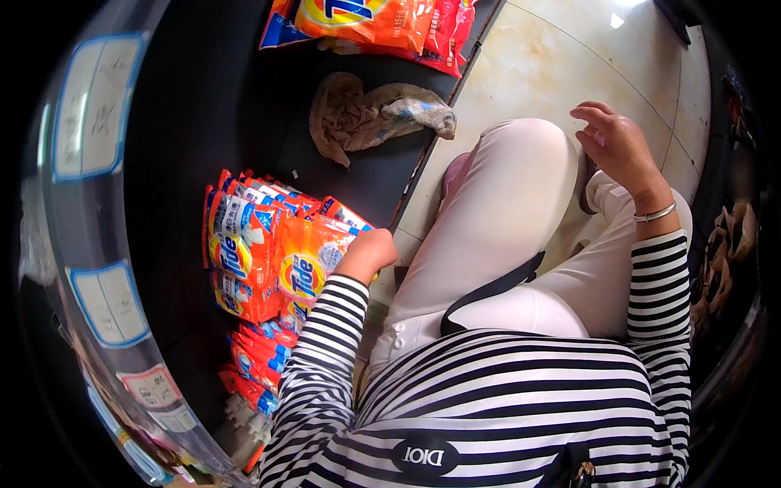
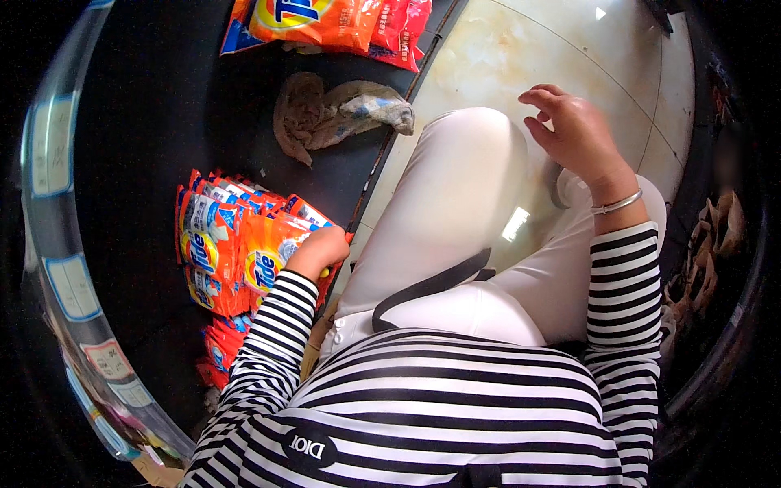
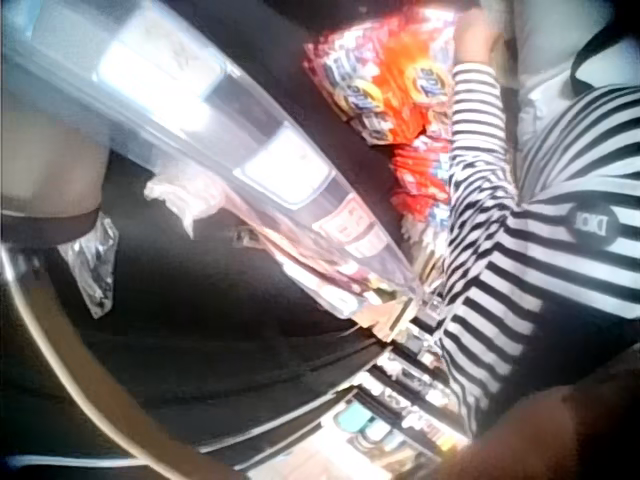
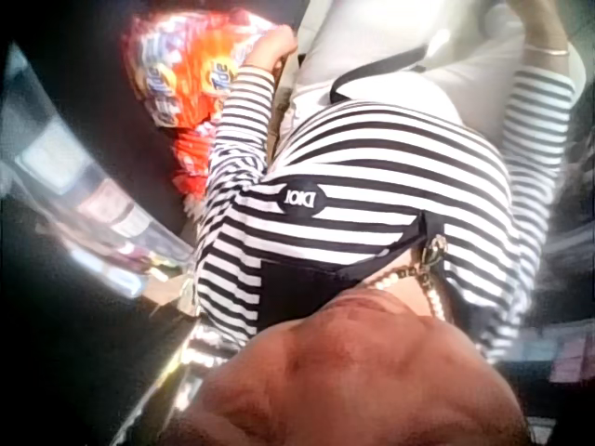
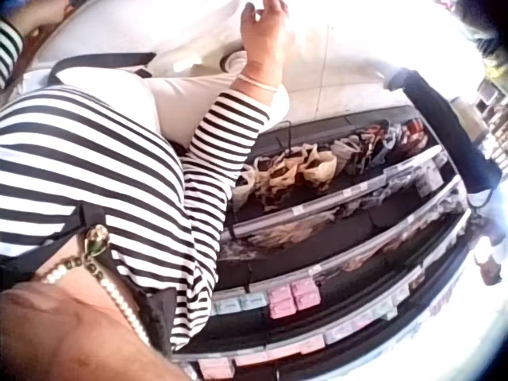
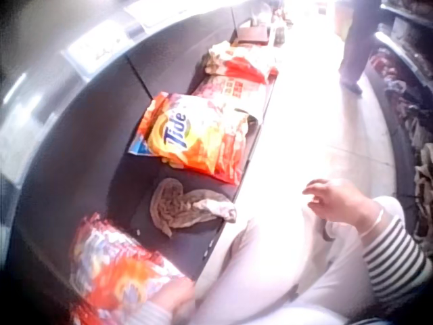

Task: The person uses a screwdriver and a cloth to tighten or adjust a shelf fixture while surrounded by detergent bags, handling the tool and wiping the area.

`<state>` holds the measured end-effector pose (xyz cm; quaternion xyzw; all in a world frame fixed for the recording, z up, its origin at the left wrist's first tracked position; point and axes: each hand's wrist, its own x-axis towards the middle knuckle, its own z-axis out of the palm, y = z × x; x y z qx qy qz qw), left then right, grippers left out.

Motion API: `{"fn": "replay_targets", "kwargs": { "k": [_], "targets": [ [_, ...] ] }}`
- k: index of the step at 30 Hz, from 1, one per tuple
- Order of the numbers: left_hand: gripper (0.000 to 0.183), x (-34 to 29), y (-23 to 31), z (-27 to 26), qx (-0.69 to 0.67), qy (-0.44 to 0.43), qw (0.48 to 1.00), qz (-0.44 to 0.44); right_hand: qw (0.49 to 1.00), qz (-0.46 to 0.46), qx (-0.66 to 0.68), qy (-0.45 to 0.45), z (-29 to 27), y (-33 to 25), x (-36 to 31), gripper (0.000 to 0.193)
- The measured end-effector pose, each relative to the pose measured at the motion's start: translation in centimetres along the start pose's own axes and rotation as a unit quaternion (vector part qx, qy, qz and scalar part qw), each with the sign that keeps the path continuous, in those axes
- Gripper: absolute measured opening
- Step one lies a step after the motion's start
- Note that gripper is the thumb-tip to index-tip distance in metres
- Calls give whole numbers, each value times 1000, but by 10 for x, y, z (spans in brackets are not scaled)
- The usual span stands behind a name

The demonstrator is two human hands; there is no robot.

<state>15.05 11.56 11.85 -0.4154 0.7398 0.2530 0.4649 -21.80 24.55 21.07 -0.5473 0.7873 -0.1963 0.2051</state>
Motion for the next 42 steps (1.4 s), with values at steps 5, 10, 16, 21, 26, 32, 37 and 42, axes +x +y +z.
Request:
{"fn": "replay_targets", "kwargs": {
  "k": [5, 10, 16, 21, 26, 32, 37, 42],
  "targets": [
    [26, 11, 9, -27, 38, -25, 999, 12, 997, 27, 21, -66, 1, 2, 10, 27],
    [23, 19, 14, -60, 112, -10, 990, 91, 993, 38, 62, -89, -3, 1, 23, 29],
    [23, 19, 6, -54, 133, 55, 984, 107, 992, 61, 57, -91, -3, -1, 27, 30],
    [26, 8, -13, -26, 85, 96, 987, 97, 990, 75, 55, -105, -1, 3, 26, 30],
    [21, -2, 8, -54, 24, 251, 957, 141, 992, 47, 42, -112, 5, 1, 29, 29],
    [34, -17, -16, -31, -53, 237, 962, 126, 995, 4, -34, -95, 12, 24, 11, 29],
    [32, -44, -18, -1, -5, 177, 980, 91, 991, 70, -4, -110, -1, 17, 7, 29],
    [30, -30, -19, 3, 51, 123, 990, 54, 991, 51, -14, -122, 3, 9, 5, 29]
  ]
}}
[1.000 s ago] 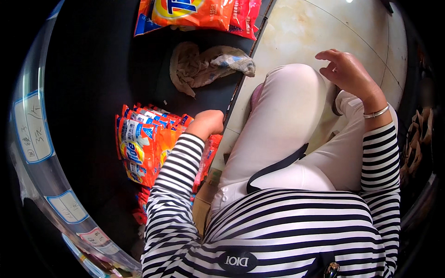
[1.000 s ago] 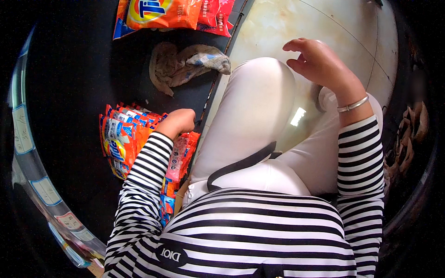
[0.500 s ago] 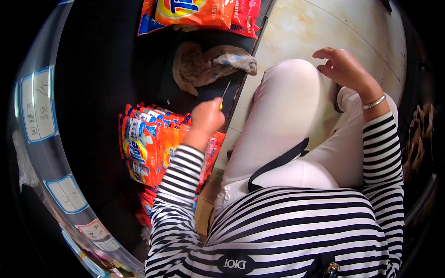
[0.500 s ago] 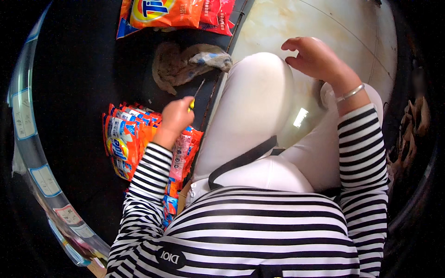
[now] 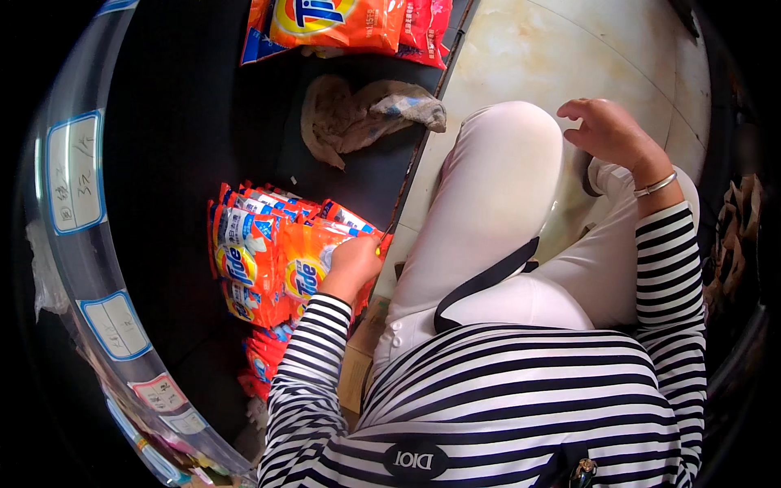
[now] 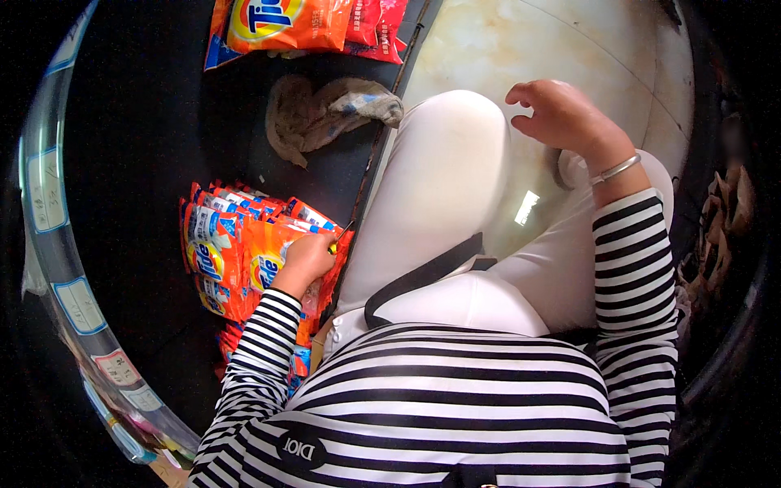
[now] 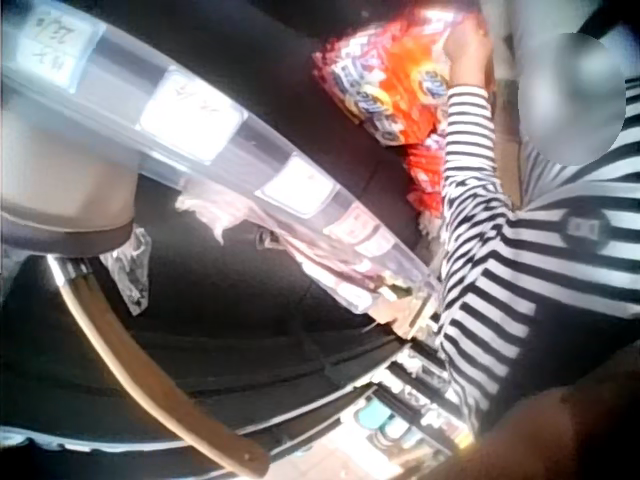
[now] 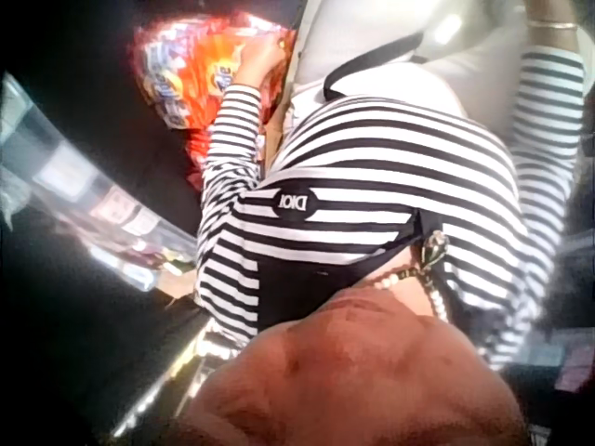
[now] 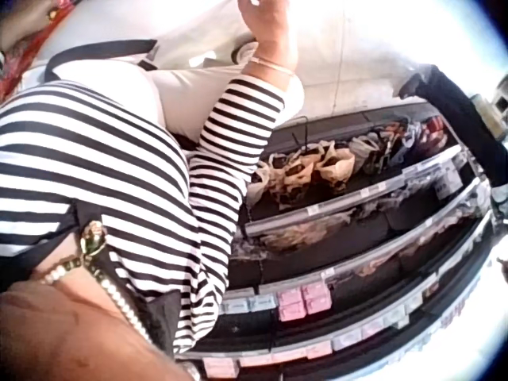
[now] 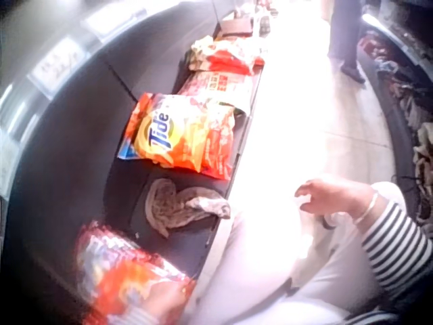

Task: The person uses a screwdriver and a cloth to tighten or adjust a shelf fixture while surrounded by detergent bags, handling the tool and wiping the area.

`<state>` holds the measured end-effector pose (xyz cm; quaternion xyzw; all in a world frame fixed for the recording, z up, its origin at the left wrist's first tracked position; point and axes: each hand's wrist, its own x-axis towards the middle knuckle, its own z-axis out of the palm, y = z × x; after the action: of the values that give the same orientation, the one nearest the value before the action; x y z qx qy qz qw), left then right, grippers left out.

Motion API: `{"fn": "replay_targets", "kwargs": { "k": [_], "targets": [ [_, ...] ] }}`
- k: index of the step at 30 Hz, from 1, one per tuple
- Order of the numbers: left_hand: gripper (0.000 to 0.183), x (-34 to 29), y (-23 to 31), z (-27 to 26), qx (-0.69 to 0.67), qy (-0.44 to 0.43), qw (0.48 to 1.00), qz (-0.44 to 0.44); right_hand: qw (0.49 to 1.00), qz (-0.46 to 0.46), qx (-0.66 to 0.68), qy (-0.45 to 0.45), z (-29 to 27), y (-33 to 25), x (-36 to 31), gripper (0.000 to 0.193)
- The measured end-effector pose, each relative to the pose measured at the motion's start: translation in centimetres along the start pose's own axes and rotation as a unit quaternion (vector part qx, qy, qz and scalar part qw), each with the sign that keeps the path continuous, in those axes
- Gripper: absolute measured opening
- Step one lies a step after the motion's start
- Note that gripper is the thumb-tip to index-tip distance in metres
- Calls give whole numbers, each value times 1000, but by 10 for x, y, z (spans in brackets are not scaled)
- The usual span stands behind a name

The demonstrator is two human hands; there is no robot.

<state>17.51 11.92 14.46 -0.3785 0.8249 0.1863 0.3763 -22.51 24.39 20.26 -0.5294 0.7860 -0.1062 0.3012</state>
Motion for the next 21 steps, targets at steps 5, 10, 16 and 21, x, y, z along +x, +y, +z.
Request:
{"fn": "replay_targets", "kwargs": {
  "k": [5, 10, 16, 21],
  "targets": [
    [30, 3, -3, -10, 9, -37, 999, 22, 1000, -13, 5, 8, 1, 6, -1, 29],
    [32, 8, -6, 3, -4, -20, 1000, 21, 1000, -7, -1, 7, 0, 5, -1, 29],
    [34, 2, -4, -6, -26, -15, 1000, 6, 1000, 3, 0, -2, -2, 4, 1, 29],
    [30, 6, -4, -4, -7, -23, 1000, -1, 1000, -2, -4, -3, 1, 5, 3, 29]
  ]
}}
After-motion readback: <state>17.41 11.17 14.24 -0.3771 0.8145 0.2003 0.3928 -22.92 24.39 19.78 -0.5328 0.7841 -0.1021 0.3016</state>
